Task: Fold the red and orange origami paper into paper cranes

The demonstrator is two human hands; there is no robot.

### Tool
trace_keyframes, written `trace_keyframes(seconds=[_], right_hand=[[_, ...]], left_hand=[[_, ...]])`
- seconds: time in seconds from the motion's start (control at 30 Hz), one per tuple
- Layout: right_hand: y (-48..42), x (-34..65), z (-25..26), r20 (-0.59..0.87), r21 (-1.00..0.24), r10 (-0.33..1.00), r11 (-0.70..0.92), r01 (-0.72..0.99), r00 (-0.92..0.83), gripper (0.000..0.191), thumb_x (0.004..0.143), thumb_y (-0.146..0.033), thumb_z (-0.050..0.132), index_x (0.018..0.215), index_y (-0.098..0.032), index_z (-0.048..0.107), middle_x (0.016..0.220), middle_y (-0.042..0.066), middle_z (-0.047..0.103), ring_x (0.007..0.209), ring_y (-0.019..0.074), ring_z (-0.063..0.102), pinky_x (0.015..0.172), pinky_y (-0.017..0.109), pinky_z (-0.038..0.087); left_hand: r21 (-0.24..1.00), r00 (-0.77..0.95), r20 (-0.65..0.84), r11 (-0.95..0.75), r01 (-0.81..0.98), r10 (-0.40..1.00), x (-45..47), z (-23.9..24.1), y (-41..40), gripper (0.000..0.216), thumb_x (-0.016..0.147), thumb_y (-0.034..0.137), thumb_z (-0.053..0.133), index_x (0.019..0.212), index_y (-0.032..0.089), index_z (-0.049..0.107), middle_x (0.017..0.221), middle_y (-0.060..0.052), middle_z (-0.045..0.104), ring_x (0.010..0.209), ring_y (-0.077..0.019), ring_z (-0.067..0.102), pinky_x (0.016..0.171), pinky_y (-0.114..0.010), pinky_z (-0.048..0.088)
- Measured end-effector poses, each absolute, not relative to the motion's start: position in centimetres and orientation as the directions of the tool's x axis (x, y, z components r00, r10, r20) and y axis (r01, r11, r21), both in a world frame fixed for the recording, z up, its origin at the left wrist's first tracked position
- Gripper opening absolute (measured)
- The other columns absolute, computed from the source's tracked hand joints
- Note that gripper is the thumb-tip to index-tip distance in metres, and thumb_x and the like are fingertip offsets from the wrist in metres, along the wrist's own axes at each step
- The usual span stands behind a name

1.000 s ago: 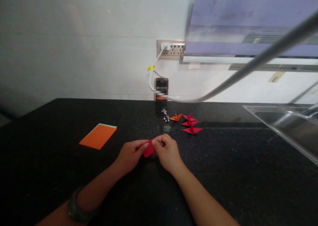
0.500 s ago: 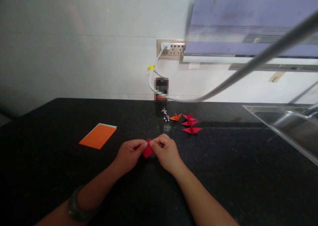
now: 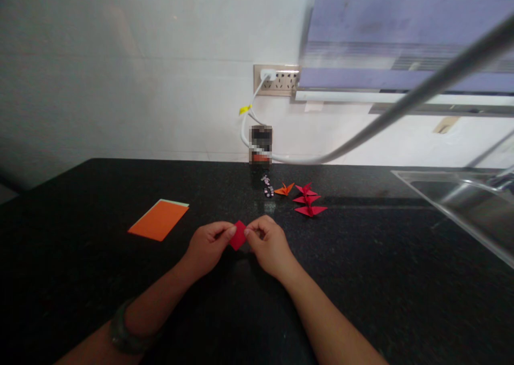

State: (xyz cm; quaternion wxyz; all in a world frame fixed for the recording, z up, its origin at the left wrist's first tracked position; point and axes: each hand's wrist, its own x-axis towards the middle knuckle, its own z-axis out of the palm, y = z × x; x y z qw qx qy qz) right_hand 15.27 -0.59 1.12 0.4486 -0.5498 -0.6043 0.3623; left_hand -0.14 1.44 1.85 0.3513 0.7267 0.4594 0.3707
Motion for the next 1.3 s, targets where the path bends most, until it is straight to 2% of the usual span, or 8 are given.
trace_keyframes(seconds=[0.13, 0.3, 0.43, 0.73, 0.93, 1.03, 1.2, 1.3], right_hand=[[-0.8, 15.4, 1.6, 0.309, -0.81, 0.95, 0.286, 0.512, -0.041, 0.013, 0.076, -0.02, 0.051, 0.065, -0.018, 0.057, 0.067, 0.001, 0.05, 0.062, 0.0122, 0.05, 0.057, 0.024, 0.042], [-1.1, 15.2, 1.9, 0.385, -0.736, 0.917, 0.374, 0.565, -0.106, 0.01, 0.077, -0.016, 0.05, 0.071, -0.019, 0.058, 0.071, 0.002, 0.05, 0.067, 0.0129, 0.049, 0.059, 0.025, 0.041], [-1.3, 15.1, 1.9, 0.382, -0.749, 0.92, 0.36, 0.557, -0.082, 0.009, 0.073, -0.015, 0.056, 0.081, -0.019, 0.054, 0.077, 0.001, 0.048, 0.063, 0.011, 0.048, 0.053, 0.022, 0.039], [-1.3, 15.1, 1.7, 0.379, -0.741, 0.917, 0.381, 0.554, -0.124, 0.004, 0.072, -0.017, 0.058, 0.074, -0.019, 0.055, 0.079, 0.001, 0.048, 0.067, 0.0116, 0.048, 0.058, 0.024, 0.041], [-1.2, 15.3, 1.6, 0.39, -0.748, 0.912, 0.393, 0.535, -0.125, 0.009, 0.071, -0.022, 0.061, 0.064, -0.019, 0.055, 0.075, 0.001, 0.05, 0.066, 0.0118, 0.049, 0.057, 0.024, 0.04], [-1.1, 15.2, 1.4, 0.367, -0.773, 0.927, 0.353, 0.528, -0.083, 0.014, 0.071, -0.023, 0.06, 0.061, -0.018, 0.053, 0.072, 0.001, 0.052, 0.064, 0.0115, 0.049, 0.056, 0.023, 0.039], [-0.9, 14.8, 0.9, 0.214, -0.887, 0.977, 0.19, 0.422, 0.009, 0.015, 0.073, -0.029, 0.058, 0.082, -0.018, 0.055, 0.067, -0.001, 0.054, 0.058, 0.0109, 0.05, 0.052, 0.022, 0.04], [-1.0, 14.7, 1.0, 0.259, -0.855, 0.966, 0.238, 0.461, -0.017, 0.016, 0.079, -0.029, 0.05, 0.071, -0.018, 0.058, 0.066, 0.001, 0.055, 0.062, 0.0121, 0.051, 0.058, 0.024, 0.041]], left_hand=[[0.861, 0.297, 0.217, -0.326, 0.391, 0.93, 0.0, 1.9, 1.4, 0.02, 0.077, 0.025, 0.049, 0.074, 0.016, 0.066, 0.068, -0.001, 0.067, 0.063, -0.0127, 0.059, 0.059, -0.021, 0.044], [0.854, 0.252, 0.262, -0.346, 0.388, 0.931, -0.1, 1.7, 1.5, 0.016, 0.075, 0.023, 0.052, 0.074, 0.017, 0.067, 0.071, -0.001, 0.068, 0.066, -0.0129, 0.061, 0.061, -0.021, 0.046], [0.821, 0.249, 0.314, -0.394, 0.414, 0.916, -0.3, 1.5, 1.5, 0.017, 0.076, 0.023, 0.051, 0.074, 0.018, 0.068, 0.072, 0.0, 0.069, 0.068, -0.0131, 0.061, 0.063, -0.022, 0.046], [0.773, 0.223, 0.371, -0.433, 0.463, 0.901, -0.5, 1.5, 1.5, 0.017, 0.077, 0.022, 0.051, 0.074, 0.018, 0.067, 0.073, -0.001, 0.069, 0.069, -0.0133, 0.062, 0.064, -0.022, 0.046], [0.774, 0.199, 0.356, -0.408, 0.484, 0.913, -0.4, 1.7, 1.5, 0.017, 0.076, 0.021, 0.051, 0.073, 0.018, 0.067, 0.072, 0.0, 0.069, 0.067, -0.0133, 0.061, 0.062, -0.022, 0.046], [0.786, 0.214, 0.34, -0.402, 0.469, 0.916, -0.4, 1.6, 1.6, 0.018, 0.076, 0.022, 0.05, 0.073, 0.019, 0.067, 0.072, 0.0, 0.068, 0.067, -0.0136, 0.061, 0.062, -0.022, 0.046], [0.826, 0.223, 0.307, -0.375, 0.42, 0.925, -0.2, 1.5, 1.6, 0.018, 0.076, 0.023, 0.05, 0.073, 0.017, 0.067, 0.07, -0.001, 0.068, 0.065, -0.0133, 0.061, 0.061, -0.023, 0.046], [0.825, 0.241, 0.313, -0.389, 0.411, 0.919, -0.1, 1.5, 1.4, 0.016, 0.075, 0.022, 0.052, 0.073, 0.017, 0.067, 0.07, -0.001, 0.068, 0.065, -0.0129, 0.061, 0.062, -0.022, 0.046]])
